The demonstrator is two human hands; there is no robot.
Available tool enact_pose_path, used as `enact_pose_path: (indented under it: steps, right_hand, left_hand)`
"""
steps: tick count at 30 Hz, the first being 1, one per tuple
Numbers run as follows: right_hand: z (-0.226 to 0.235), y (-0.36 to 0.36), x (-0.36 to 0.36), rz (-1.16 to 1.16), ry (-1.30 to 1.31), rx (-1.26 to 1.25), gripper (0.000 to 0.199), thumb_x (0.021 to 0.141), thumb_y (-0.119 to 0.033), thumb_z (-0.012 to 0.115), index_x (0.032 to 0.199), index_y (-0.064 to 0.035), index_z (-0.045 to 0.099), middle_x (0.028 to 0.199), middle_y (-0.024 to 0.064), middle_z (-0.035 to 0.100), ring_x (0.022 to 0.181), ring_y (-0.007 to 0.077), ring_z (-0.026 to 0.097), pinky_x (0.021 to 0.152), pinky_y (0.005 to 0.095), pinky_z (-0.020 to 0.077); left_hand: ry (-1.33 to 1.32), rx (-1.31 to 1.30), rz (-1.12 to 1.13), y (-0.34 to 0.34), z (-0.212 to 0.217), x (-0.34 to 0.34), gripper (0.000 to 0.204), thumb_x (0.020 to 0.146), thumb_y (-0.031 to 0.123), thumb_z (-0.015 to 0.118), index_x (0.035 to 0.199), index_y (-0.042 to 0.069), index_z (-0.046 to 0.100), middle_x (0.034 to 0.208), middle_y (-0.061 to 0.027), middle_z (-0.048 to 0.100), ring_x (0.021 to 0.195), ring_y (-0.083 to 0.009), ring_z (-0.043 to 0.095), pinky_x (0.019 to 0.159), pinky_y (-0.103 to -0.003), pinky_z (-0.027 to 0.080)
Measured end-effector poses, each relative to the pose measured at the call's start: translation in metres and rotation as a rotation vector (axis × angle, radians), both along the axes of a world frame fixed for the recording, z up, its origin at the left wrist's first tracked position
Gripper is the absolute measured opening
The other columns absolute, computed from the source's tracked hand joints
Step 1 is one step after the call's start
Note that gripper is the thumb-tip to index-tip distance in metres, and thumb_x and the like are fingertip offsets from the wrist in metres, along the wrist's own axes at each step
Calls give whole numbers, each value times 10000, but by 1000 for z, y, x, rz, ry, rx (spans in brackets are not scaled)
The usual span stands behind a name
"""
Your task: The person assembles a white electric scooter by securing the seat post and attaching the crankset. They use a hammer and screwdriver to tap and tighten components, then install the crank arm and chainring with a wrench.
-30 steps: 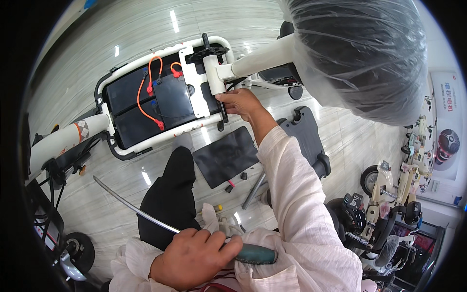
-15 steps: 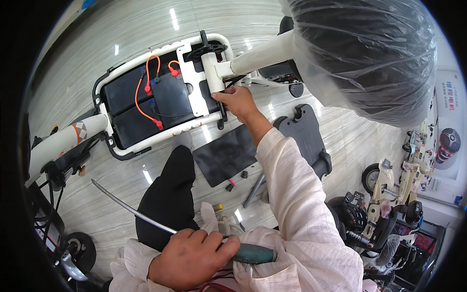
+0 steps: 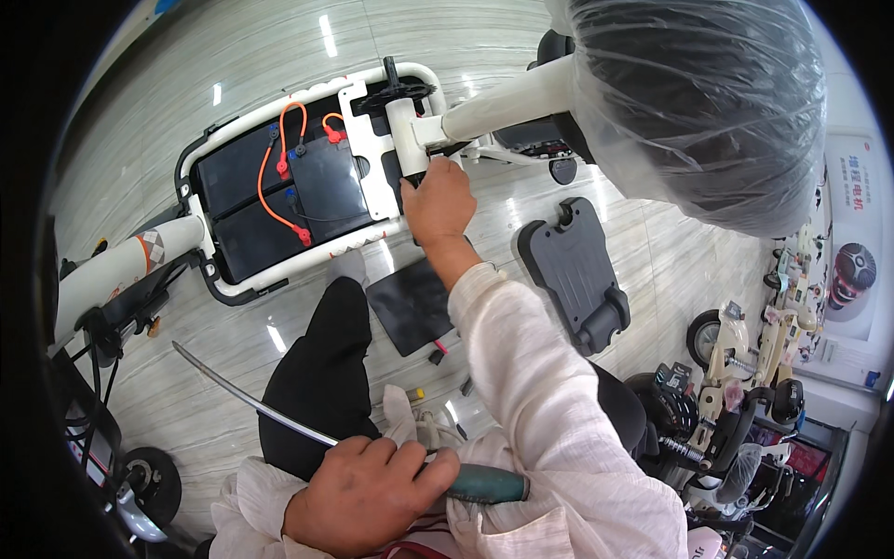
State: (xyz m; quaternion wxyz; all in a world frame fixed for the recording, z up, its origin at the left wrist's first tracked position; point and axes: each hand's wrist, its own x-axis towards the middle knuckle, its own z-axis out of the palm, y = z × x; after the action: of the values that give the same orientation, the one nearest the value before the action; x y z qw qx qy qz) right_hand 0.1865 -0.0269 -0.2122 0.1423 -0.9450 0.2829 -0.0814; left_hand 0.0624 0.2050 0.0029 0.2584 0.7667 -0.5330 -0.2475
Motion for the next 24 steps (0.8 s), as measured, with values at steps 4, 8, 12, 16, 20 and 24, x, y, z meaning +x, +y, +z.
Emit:
enact_pose_path:
  steps: [4,8,12,16,20,24]
  right_hand:
    - [14,8,-2,-62,101,31,491,726,-360,798,992,-41,535,1022,127,605,1015,303,604,731,431,530]
    - [19,2,-3,-144,101,302,476,739,-329,805,1004,11,603,983,132,648,909,253,648,721,362,525]
    - [-3,-27,-5,-93,-151,1062,422,774,-291,794,955,68,667,804,56,655,685,123,564,655,292,453]
    - [-2,-44,1,-126,-53,1169,396,750,-182,813,966,106,646,872,101,666,738,145,599,668,283,484]
    - [2,-50,6,-105,11,1158,395,737,-177,822,950,105,645,867,99,664,739,145,599,671,287,485]
    - [-8,-46,4,-89,-69,1081,366,734,-197,826,909,76,655,854,88,663,755,147,597,704,294,484]
  left_hand:
    - [-14,-6,0,2,0,1,260,839,257,560,1068,135,572,788,-42,527,682,-197,560,614,-326,431]
    - [-6,1,26,4,-1,1,245,840,245,557,1059,138,576,783,-42,529,684,-195,562,615,-325,432]
    - [-6,-17,24,4,0,1,239,841,232,552,1059,139,579,783,-41,530,686,-193,565,616,-323,433]
    - [5,-8,29,5,-1,1,240,840,228,551,1061,139,582,785,-40,532,688,-193,569,619,-323,436]
    - [4,-16,35,5,-2,1,241,837,229,555,1059,139,582,786,-39,532,690,-194,571,621,-324,438]
    - [6,-24,30,4,-3,1,243,835,232,558,1058,138,582,785,-38,531,694,-195,571,624,-326,440]
